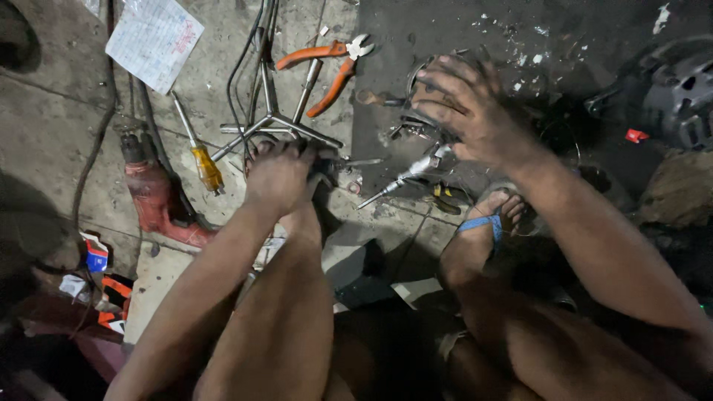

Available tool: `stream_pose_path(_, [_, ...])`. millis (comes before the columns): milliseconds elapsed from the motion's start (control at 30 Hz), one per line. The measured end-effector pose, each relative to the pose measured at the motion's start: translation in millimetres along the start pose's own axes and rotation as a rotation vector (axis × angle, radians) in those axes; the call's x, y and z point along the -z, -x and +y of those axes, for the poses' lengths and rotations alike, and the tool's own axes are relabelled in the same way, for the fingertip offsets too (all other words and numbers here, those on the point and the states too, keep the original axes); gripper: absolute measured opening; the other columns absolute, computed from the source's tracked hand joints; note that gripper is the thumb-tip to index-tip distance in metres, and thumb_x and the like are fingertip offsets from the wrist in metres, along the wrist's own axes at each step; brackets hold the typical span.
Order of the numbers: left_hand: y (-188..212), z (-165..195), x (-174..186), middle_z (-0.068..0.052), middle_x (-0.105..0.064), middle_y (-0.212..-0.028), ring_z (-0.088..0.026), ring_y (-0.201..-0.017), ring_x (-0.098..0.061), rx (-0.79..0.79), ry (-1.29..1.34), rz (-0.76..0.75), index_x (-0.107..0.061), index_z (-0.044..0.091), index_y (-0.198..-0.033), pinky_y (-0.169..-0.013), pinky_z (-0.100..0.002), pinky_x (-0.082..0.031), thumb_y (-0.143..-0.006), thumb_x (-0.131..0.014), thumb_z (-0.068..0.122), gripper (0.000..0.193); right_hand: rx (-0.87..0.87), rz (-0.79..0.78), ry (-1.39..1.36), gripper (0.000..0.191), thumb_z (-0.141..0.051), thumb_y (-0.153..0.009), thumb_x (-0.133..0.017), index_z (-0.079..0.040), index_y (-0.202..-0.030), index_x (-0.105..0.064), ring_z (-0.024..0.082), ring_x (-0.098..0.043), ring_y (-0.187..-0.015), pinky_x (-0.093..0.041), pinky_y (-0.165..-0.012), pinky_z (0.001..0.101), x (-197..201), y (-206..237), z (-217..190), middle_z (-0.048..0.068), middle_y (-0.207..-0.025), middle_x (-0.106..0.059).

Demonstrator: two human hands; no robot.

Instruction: The person uses a power drill and various hand tools to disassemble and adjust a cylindrical mechanical component. They remove parts, inspect the interior, and reassemble the unit using pliers and a screwdriver.

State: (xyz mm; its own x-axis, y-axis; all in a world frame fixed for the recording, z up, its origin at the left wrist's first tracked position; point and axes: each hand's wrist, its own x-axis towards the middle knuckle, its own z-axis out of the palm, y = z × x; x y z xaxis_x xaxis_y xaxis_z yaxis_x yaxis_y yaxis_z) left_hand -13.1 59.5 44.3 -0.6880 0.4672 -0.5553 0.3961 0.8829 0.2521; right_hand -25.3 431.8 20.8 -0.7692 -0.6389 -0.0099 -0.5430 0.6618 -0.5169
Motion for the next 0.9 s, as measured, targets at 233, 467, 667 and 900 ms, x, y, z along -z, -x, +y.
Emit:
stream_pose_path(233, [40, -23, -32, -0.013, -0.072, -0.115, -0.038, -0.105, -0.069, 0.026, 0.175, 0.171, -0.07, 0.013, -0.119, -0.094, -0.049, -0.054, -0.085, -0.068, 0.013, 0.034, -0.1, 0.12, 0.007, 0.084, -0.013, -0.07, -0.092, -0.021, -0.146, -0.056, 0.037, -0.021, -0.157, -0.031, -0.131, 0.0564, -3, 18, -11, 0.015, -0.162, -0.033])
stream_pose_path(467, [87, -37, 3, -0.02, -0.068, -0.116, -0.042, -0.092, -0.067, 0.03, 0.261, 0.185, -0.069, 0.008, -0.117, -0.082, -0.05, -0.055, -0.083, -0.073, 0.029, 0.041, -0.56, 0.395, -0.212, 0.049, -0.017, -0.095, -0.083, -0.003, -0.132, -0.053, 0.033, -0.055, -0.134, -0.05, -0.114, 0.0456, -18, 92, -52, 0.017, -0.141, -0.055])
stream_pose_path(667, [89, -26, 6, -0.017, -0.068, -0.111, -0.04, -0.097, -0.067, -0.036, 0.297, 0.233, -0.071, 0.01, -0.121, -0.086, -0.048, -0.055, -0.092, -0.068, 0.031, 0.036, -0.532, 0.102, -0.382, 0.044, -0.037, -0.096, -0.072, -0.005, -0.125, -0.062, 0.033, -0.073, -0.108, -0.061, -0.093, 0.0431, -39, 99, -79, 0.014, -0.121, -0.068])
stream_pose_path(900, [71, -5, 0, -0.02, -0.067, -0.111, -0.043, -0.1, -0.066, -0.02, 0.525, 0.217, -0.067, 0.004, -0.123, -0.083, -0.048, -0.054, -0.094, -0.069, 0.03, 0.039, -0.418, -0.143, -0.312, 0.059, -0.036, -0.086, -0.069, -0.003, -0.134, -0.061, 0.045, -0.065, -0.097, -0.054, -0.079, 0.0533, -32, 68, -99, 0.024, -0.124, -0.063])
